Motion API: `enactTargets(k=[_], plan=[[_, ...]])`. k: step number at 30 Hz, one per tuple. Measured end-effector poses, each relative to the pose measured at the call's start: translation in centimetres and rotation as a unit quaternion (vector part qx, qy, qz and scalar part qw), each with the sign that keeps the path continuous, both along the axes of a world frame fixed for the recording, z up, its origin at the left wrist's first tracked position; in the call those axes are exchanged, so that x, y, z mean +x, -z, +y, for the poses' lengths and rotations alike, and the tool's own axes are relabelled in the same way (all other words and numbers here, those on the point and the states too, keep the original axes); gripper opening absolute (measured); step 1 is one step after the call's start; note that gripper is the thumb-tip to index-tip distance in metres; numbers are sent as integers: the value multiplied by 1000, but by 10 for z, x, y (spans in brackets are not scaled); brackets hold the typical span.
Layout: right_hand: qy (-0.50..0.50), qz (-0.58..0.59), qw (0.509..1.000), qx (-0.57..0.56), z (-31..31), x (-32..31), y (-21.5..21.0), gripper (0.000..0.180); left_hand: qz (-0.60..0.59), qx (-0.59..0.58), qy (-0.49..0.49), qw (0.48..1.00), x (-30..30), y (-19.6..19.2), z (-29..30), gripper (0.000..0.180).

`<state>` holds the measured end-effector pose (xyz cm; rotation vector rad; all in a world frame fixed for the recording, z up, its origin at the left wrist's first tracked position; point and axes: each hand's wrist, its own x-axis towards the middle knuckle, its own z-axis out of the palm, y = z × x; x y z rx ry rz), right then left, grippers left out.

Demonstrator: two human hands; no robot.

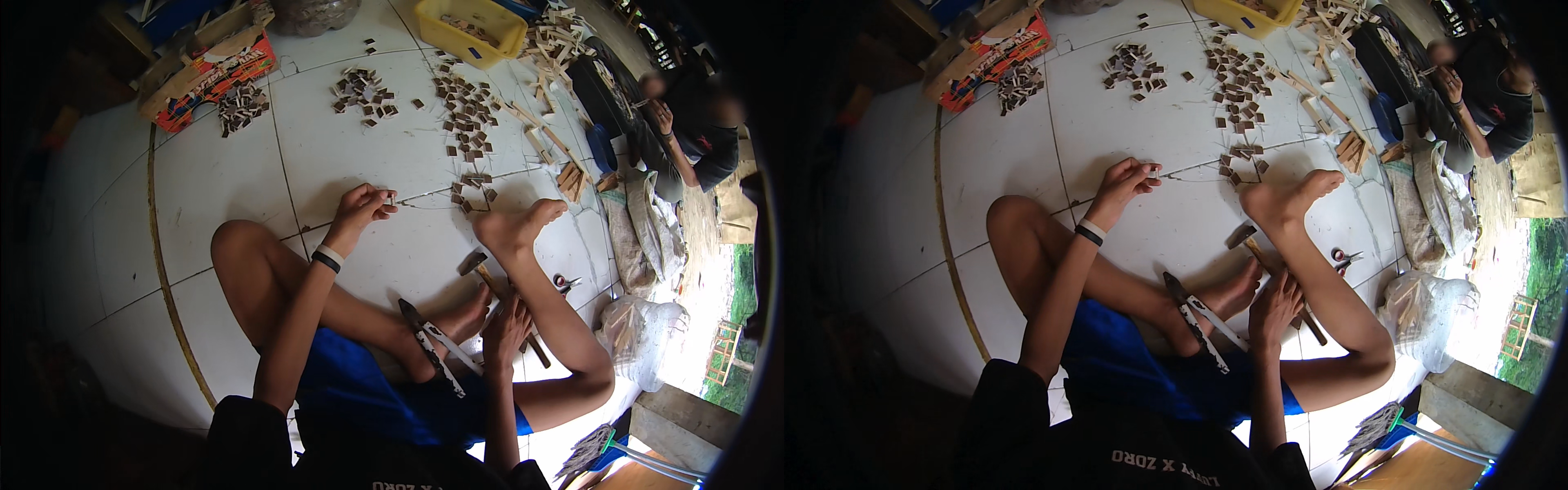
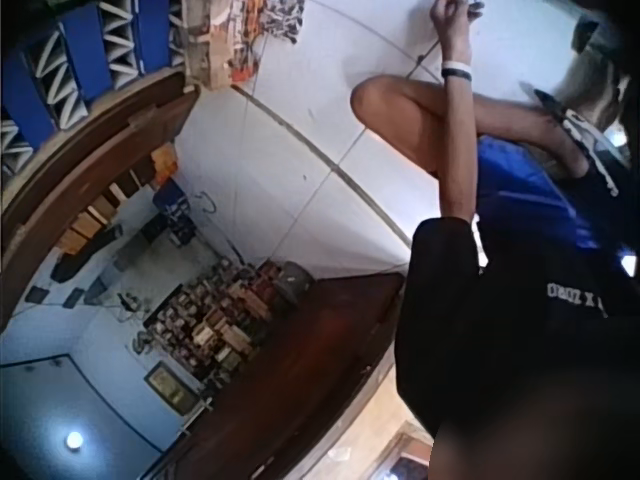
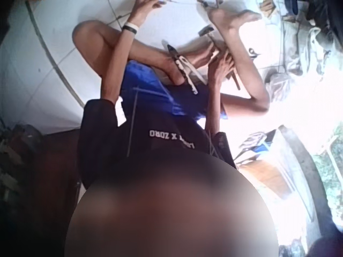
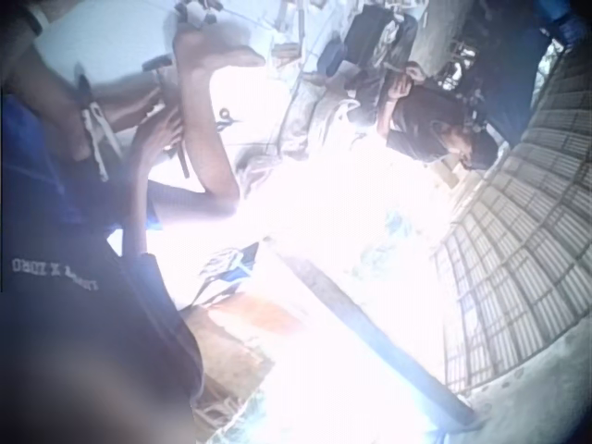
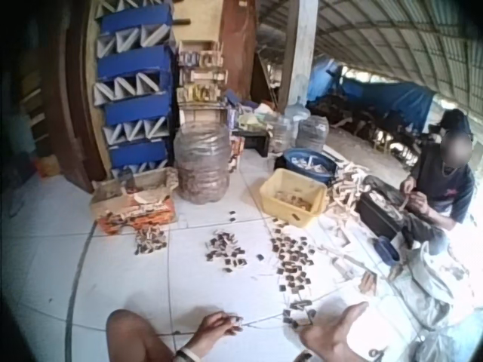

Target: The person sits on the floor and uses a knife to shape small wooden blocks. They pick up each block, shave its edges, and place it back on the floor. Another person works nearby with similar materials.

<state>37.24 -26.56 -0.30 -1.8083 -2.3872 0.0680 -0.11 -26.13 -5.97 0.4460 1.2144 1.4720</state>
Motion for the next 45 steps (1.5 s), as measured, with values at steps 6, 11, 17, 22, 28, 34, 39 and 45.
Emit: enactTargets(k=[6, 11, 17, 22, 28, 34, 39, 45], plan=[[-50, 40, 995, -78, 17, 8, -3, 40, 46, 52, -10, 998, 0, 21, 12, 21], [-144, 164, 971, -94, 19, -26, -30, 53, 110, 37, -25, 993, 6, 30, 14, 23], [-206, 179, 947, -170, 26, -102, -44, 82, 190, -3, -47, 981, 17, 22, 14, 20], [-218, 108, 951, -192, 27, -143, -24, 81, 180, -11, -78, 981, 21, 18, 16, 18], [-232, 137, 948, -170, 24, -141, -9, 83, 204, -20, -87, 975, 24, 20, 16, 17], [-236, 118, 948, -176, 25, -144, -9, 84, 186, -11, -99, 978, 26, 20, 15, 16], [-231, 103, 952, -170, 27, -147, -11, 84, 189, -11, -108, 976, 26, 21, 16, 16], [-231, 110, 952, -168, 25, -147, -14, 82, 194, -9, -105, 975, 25, 23, 17, 17]])
